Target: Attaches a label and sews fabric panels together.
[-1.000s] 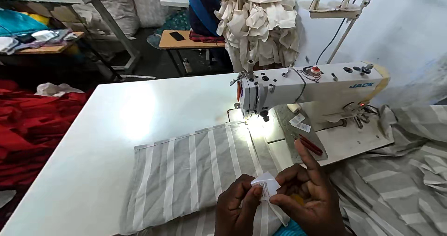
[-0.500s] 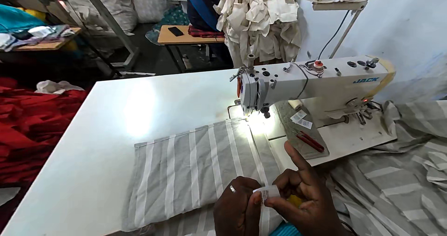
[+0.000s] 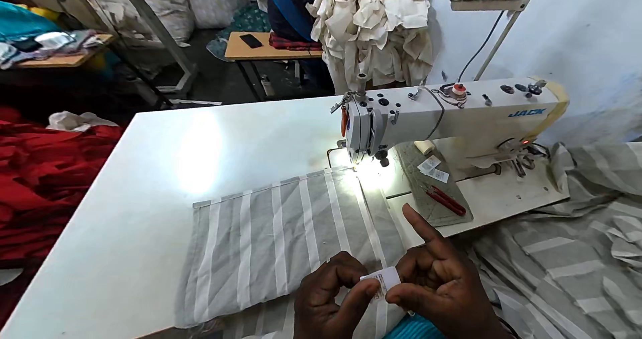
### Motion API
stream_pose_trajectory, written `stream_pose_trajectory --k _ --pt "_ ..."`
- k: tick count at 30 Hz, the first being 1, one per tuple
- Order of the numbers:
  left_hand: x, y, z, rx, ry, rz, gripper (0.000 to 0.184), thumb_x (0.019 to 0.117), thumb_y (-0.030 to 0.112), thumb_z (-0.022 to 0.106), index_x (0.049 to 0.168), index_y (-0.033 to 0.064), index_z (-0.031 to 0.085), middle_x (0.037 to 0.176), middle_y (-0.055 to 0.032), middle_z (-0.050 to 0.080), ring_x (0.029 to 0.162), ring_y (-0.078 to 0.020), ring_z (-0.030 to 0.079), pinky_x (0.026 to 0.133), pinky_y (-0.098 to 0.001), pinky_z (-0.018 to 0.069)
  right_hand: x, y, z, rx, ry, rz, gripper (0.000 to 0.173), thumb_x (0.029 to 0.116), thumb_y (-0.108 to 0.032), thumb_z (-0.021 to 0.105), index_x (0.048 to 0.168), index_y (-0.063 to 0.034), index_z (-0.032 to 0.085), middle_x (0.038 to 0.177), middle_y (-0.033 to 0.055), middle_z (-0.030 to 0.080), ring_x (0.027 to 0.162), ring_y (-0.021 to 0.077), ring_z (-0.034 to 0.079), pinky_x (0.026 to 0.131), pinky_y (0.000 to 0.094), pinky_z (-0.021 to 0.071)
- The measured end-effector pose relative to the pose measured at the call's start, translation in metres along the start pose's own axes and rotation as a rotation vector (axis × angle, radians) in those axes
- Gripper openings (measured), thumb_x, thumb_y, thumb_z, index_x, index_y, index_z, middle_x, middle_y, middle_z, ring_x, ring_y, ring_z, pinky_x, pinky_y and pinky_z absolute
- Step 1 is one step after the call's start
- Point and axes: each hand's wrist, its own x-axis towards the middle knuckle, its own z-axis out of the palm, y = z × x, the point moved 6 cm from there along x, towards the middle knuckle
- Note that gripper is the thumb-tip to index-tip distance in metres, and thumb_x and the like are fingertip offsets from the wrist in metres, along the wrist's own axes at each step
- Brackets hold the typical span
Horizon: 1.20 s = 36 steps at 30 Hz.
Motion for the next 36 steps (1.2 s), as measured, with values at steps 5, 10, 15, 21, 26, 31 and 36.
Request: stream_pose_trajectory --k 5,10,15,21,26,31,36 --pt "0.002 -0.002 -0.004 0.106 0.054 0.029 0.019 0.0989 0.032 0.068 0.089 0.0161 0.066 0.084 0.009 0.066 0.078 0.0035 0.063 0.069 -0.0115 0.0538 0.003 0.0 -0.005 -0.059 0.018 -0.036 0.081 0.0955 -0.019 0.073 0.161 -0.0065 0.026 0.094 0.0032 0.072 0.08 0.0061 0.068 0.074 0.0201 0.0584" --pt "0.004 -0.006 -0.007 0.171 0.091 0.055 0.021 0.0985 0.034 0.068 0.088 0.0165 0.065 0.083 0.0091 0.066 0.077 0.0036 0.063 0.067 -0.0109 0.0534 0.005 0.004 -0.002 0.013 0.042 0.026 0.079 0.095 -0.008 0.071 0.161 -0.0099 0.028 0.095 0.0046 0.071 0.079 0.0103 0.07 0.071 0.0233 0.0619" --pt "0.004 -0.005 -0.006 0.169 0.107 0.054 0.019 0.0972 0.032 0.07 0.087 0.0162 0.066 0.084 0.0088 0.067 0.078 0.0033 0.064 0.067 -0.0109 0.054 0.008 0.007 0.0 0.041 0.064 0.058 0.084 0.0911 -0.006 0.075 0.16 -0.0092 0.027 0.093 0.004 0.071 0.076 0.0098 0.071 0.068 0.0224 0.0619" --pt "0.006 -0.01 -0.008 0.099 0.122 0.013 0.018 0.0956 0.032 0.072 0.088 0.0161 0.068 0.083 0.0086 0.067 0.076 0.0025 0.065 0.067 -0.0124 0.0557 0.014 0.02 -0.004 0.21 0.081 0.188 0.087 0.088 -0.009 0.079 0.159 -0.0087 0.027 0.092 0.0052 0.072 0.075 0.0111 0.071 0.067 0.0239 0.0621" --pt "0.007 -0.023 -0.01 0.027 0.149 -0.107 0.017 0.0933 0.03 0.075 0.086 0.015 0.07 0.081 0.0071 0.068 0.069 0.0011 0.064 0.06 -0.0136 0.0561 0.018 0.032 -0.003 0.235 0.127 0.243 0.077 0.0867 0.0 0.077 0.152 -0.0093 0.037 0.086 0.0059 0.069 0.071 0.0127 0.071 0.065 0.0256 0.0627" --pt "0.004 -0.038 -0.013 0.274 0.279 -0.03 0.025 0.0984 0.028 0.069 0.117 0.0134 0.063 0.098 0.0057 0.073 0.08 -0.0035 0.07 0.069 -0.0201 0.0608 0.028 0.06 -0.015 0.247 0.305 0.37 0.06 0.0874 0.004 0.071 0.14 -0.006 0.046 0.083 0.0082 0.068 0.066 0.0147 0.069 0.063 0.0274 0.0615" --pt "0.028 -0.047 0.003 1.069 0.034 0.579 0.018 0.0987 0.025 0.066 0.114 0.0181 0.071 0.119 -0.001 0.072 0.115 -0.019 0.061 0.099 -0.0376 0.0424 0.05 0.089 -0.029 0.341 0.341 0.633 0.053 0.0911 0.009 0.065 0.139 -0.0067 0.047 0.083 0.0089 0.067 0.066 0.0131 0.068 0.062 0.0244 0.0588"
